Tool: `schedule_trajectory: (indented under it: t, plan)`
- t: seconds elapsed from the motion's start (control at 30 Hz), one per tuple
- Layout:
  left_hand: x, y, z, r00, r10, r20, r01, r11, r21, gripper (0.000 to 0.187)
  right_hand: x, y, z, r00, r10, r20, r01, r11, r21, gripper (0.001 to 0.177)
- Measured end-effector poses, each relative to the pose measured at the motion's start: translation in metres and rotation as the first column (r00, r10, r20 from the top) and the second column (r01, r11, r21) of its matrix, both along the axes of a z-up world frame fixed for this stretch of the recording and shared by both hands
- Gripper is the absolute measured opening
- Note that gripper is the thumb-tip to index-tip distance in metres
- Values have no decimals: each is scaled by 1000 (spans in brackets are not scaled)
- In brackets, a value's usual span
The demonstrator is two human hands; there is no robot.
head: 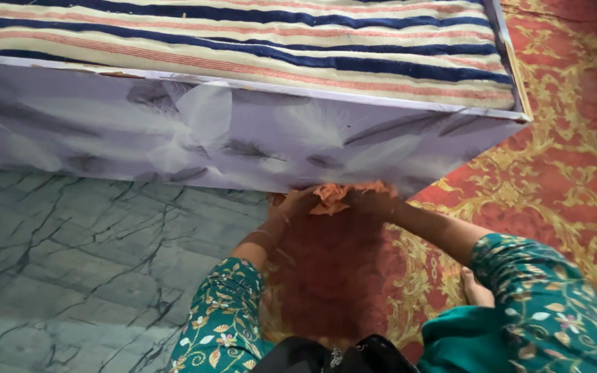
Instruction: The person wipes the side of a bed frame with a cloth. They move along the length of the bed, cleaning the surface with a back-and-forth motion.
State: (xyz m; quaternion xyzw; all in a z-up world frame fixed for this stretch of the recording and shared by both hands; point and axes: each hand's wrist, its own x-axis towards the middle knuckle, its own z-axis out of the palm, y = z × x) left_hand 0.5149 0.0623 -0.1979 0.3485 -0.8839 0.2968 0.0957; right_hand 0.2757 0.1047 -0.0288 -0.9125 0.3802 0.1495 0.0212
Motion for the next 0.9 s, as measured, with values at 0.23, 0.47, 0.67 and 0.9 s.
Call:
schedule_trajectory:
  t: [0.23,0.47,0.67,0.9]
  plan:
    - [-34,31,71,990,-40,-135,2,964,-266,65,-71,14,59,895,443,-55,-401,745,-532,51]
    - [-60,77,253,941,-49,-334,-29,974,-225,62,-79,45,166,930,351,-112,-263,420,-868,29]
    - [-89,93,353,835,-132,-534,18,977,-213,56,-91,46,224,936,353,-2,-68,175,-982,16]
    - [-89,73,301,934,-117,-338,47,977,-208,50,-129,-5,113,924,381,-9,-88,192,-978,27]
